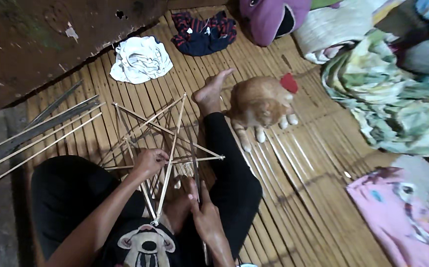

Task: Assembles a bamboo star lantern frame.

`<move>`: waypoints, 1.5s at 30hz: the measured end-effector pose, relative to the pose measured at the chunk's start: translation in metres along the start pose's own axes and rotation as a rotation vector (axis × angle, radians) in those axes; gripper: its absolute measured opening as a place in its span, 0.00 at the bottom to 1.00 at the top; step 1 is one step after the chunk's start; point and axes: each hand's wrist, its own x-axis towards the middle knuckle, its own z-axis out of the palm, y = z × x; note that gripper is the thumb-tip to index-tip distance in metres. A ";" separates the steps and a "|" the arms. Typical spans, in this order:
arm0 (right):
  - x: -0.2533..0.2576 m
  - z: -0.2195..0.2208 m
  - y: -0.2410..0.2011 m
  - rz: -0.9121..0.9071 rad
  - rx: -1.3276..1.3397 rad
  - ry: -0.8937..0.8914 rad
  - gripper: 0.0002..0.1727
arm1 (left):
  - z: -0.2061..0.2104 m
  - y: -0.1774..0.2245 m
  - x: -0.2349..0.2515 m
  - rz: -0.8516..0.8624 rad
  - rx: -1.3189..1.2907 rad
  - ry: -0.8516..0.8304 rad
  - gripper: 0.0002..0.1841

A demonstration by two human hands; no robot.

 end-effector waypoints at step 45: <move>0.016 0.016 0.009 -0.160 0.288 -0.167 0.19 | 0.004 0.005 -0.004 0.060 0.291 -0.021 0.09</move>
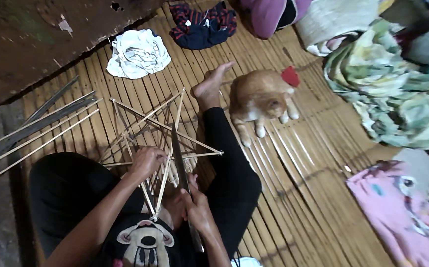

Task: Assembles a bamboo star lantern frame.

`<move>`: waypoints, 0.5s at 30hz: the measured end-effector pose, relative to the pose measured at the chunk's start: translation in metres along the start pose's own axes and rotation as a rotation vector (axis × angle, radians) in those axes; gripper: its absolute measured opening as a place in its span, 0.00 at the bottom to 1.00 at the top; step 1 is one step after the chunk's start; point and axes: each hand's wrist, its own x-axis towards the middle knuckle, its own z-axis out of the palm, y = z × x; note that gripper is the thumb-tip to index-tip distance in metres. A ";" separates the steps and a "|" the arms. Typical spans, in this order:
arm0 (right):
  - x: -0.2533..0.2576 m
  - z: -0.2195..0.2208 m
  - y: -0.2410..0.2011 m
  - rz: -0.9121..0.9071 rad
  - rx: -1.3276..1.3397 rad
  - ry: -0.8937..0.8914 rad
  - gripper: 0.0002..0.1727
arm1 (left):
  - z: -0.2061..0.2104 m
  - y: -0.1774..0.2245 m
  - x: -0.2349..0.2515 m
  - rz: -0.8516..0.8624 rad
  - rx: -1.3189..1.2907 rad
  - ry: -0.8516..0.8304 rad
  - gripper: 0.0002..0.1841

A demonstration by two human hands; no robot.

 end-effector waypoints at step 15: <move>0.010 0.004 -0.001 -0.031 0.118 -0.054 0.18 | 0.003 0.000 -0.009 -0.007 -0.064 0.056 0.10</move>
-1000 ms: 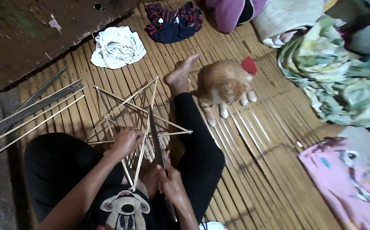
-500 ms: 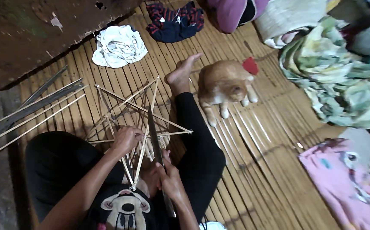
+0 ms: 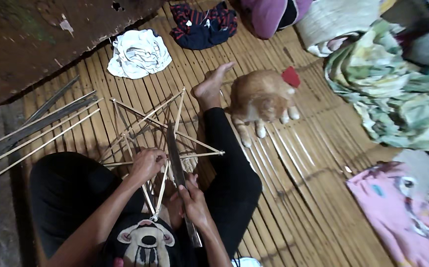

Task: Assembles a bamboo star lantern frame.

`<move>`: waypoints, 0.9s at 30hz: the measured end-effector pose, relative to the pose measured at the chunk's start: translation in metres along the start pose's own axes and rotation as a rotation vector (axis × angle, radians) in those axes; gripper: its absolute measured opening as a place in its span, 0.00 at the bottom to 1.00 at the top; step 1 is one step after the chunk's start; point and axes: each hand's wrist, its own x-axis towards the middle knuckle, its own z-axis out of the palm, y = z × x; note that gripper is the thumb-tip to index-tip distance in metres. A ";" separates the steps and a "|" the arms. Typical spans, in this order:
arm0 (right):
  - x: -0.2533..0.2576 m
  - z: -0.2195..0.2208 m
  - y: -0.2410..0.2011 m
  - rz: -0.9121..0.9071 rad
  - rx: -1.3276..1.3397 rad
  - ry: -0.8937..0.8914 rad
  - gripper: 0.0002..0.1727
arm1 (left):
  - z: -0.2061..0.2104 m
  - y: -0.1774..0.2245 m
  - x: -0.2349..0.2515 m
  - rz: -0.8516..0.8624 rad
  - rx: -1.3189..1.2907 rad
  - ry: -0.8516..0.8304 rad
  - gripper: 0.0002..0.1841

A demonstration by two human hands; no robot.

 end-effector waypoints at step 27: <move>0.010 0.011 -0.006 0.048 -0.175 0.026 0.18 | 0.015 -0.007 -0.003 -0.004 -0.259 0.080 0.08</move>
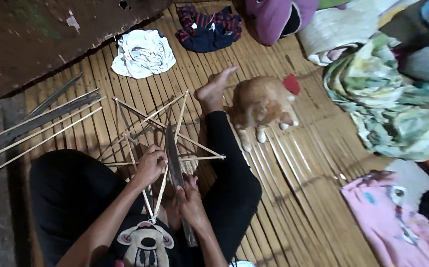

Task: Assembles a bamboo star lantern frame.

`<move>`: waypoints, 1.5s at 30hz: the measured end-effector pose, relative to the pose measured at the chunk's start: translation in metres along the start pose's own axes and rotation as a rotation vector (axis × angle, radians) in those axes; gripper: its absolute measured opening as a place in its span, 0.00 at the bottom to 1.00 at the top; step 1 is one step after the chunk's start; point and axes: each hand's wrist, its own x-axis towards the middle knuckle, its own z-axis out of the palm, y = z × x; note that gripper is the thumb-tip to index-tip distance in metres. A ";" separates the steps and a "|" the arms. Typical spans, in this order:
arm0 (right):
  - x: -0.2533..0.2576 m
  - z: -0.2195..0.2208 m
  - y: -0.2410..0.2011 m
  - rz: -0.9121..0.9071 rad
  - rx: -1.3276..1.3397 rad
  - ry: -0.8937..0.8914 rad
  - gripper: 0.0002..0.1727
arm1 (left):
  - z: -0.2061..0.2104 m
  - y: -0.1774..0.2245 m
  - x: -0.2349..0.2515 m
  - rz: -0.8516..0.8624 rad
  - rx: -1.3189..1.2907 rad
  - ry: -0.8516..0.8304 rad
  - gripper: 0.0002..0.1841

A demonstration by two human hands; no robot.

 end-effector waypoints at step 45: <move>0.030 0.018 -0.034 0.022 -0.070 -0.077 0.18 | -0.009 -0.022 -0.026 0.133 0.115 0.091 0.10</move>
